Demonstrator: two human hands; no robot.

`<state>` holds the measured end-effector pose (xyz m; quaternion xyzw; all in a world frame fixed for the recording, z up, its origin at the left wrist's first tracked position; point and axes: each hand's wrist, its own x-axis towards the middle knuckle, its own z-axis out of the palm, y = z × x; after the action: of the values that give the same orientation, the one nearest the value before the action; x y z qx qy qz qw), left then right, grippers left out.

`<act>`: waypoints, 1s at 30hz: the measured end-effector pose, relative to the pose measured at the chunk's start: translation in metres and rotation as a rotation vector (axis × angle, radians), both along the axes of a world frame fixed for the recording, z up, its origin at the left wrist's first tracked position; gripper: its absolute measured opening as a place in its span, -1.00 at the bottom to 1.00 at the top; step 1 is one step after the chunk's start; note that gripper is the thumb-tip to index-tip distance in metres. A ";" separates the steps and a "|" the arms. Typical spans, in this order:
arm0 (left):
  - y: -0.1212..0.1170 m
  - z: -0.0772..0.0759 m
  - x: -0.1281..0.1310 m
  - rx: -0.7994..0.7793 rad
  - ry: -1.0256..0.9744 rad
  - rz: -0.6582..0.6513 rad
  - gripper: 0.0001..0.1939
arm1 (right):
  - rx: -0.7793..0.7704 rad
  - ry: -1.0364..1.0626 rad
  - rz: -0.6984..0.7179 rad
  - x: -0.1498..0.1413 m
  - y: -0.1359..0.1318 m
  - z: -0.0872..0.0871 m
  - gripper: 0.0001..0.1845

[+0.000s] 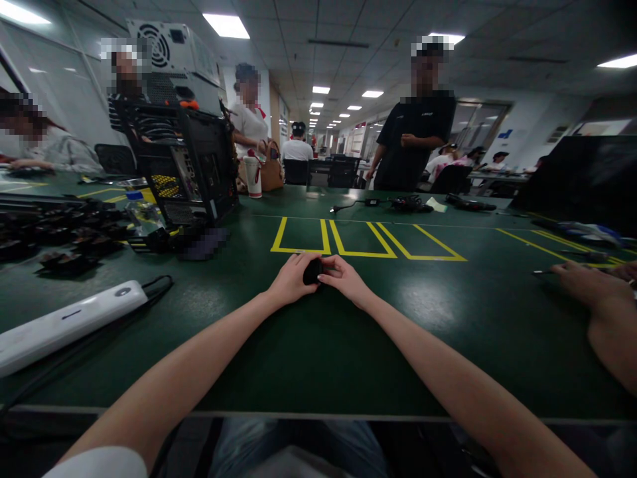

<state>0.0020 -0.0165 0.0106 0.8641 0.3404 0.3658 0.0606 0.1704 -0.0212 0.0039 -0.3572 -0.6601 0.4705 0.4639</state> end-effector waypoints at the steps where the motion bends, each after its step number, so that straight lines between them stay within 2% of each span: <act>1: 0.000 0.000 0.000 0.004 0.000 0.000 -0.42 | 0.014 0.013 -0.002 -0.001 0.000 -0.001 -0.69; 4: 0.002 -0.002 0.000 0.014 0.001 0.001 -0.41 | 0.051 0.011 -0.013 -0.002 0.001 -0.001 -0.75; 8: 0.002 -0.002 0.000 0.012 0.005 0.004 -0.41 | 0.044 -0.019 -0.047 -0.002 0.001 0.001 -0.68; 14: 0.001 0.000 0.000 0.002 -0.002 -0.005 -0.42 | 0.007 0.012 0.024 0.000 0.003 -0.002 -0.63; 21: 0.001 0.000 0.000 -0.009 -0.012 -0.003 -0.41 | 0.047 0.000 -0.019 -0.002 0.000 0.001 -0.75; 25: 0.001 0.000 0.000 -0.007 -0.011 -0.005 -0.41 | 0.024 -0.024 -0.033 0.000 0.000 0.002 -0.66; 30: 0.001 -0.001 -0.001 0.003 -0.009 -0.007 -0.41 | 0.011 -0.005 0.026 0.001 0.002 -0.001 -0.64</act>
<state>0.0015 -0.0152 0.0097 0.8637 0.3365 0.3700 0.0623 0.1711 -0.0194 0.0027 -0.3472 -0.6685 0.4719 0.4581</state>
